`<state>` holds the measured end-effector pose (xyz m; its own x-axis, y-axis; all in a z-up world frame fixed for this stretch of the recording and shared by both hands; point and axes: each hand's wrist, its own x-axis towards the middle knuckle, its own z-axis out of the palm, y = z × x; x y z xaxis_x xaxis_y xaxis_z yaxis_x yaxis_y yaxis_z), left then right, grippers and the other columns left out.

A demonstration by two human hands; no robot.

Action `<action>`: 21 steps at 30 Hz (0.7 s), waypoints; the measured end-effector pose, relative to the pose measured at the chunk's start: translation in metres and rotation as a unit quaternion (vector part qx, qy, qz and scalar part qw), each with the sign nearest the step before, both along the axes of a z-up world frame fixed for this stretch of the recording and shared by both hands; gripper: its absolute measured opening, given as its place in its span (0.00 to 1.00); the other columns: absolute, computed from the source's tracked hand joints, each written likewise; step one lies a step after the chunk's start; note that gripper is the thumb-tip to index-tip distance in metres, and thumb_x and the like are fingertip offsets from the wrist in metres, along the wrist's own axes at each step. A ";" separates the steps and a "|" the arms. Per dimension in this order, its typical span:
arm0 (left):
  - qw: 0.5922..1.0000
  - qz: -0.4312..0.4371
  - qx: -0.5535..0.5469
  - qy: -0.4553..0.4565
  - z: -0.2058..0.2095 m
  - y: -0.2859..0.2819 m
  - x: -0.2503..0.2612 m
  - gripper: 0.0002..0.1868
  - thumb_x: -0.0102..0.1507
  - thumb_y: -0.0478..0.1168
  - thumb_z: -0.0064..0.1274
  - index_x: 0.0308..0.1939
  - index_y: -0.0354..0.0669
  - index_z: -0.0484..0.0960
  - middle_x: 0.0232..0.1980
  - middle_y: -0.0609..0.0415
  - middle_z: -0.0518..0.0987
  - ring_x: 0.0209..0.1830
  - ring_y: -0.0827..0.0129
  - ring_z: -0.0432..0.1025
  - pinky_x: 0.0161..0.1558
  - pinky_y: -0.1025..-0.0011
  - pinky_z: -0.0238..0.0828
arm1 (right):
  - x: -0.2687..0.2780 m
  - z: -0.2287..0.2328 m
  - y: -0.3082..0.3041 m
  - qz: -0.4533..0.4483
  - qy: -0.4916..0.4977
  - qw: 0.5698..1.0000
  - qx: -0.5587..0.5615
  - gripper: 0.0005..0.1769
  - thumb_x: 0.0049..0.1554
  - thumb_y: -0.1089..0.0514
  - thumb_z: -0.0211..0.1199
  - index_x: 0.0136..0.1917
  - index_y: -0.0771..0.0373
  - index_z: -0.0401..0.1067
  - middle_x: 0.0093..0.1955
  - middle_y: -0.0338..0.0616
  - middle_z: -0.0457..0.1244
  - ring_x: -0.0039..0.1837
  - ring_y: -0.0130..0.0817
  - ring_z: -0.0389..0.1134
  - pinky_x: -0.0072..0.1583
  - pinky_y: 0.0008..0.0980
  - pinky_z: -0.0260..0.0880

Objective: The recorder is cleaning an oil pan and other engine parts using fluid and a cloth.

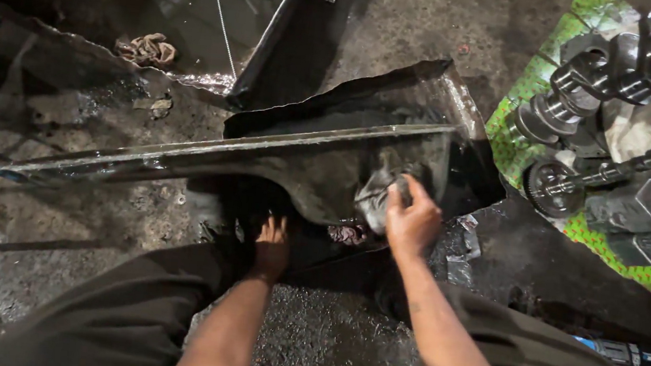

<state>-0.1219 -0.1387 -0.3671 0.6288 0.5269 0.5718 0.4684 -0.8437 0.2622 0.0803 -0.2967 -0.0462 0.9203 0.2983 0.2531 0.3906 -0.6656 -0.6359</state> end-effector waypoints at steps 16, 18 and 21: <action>0.997 -0.049 0.031 0.055 -0.084 0.003 0.018 0.06 0.63 0.39 0.47 0.36 0.43 0.78 0.56 0.39 0.83 0.51 0.49 0.78 0.41 0.53 0.75 | 0.035 -0.129 -0.033 0.484 0.447 0.752 -0.006 0.16 0.55 0.52 0.64 0.51 0.64 0.83 0.50 0.39 0.75 0.54 0.30 0.75 0.60 0.29 0.73; 0.967 -0.062 -0.190 0.157 -0.068 0.008 0.021 0.09 0.66 0.40 0.47 0.38 0.43 0.82 0.56 0.38 0.80 0.46 0.48 0.77 0.43 0.54 0.78 | 0.004 -0.149 -0.034 0.402 0.513 0.751 -0.104 0.19 0.58 0.50 0.66 0.49 0.70 0.83 0.46 0.50 0.73 0.50 0.37 0.69 0.56 0.36 0.70; 0.930 -0.014 -0.297 0.214 -0.109 0.044 0.037 0.14 0.69 0.41 0.43 0.52 0.46 0.83 0.50 0.40 0.81 0.46 0.49 0.78 0.47 0.54 0.78 | -0.010 -0.223 -0.042 0.423 0.451 0.782 -0.077 0.23 0.59 0.43 0.60 0.56 0.61 0.80 0.56 0.36 0.72 0.59 0.29 0.71 0.63 0.30 0.69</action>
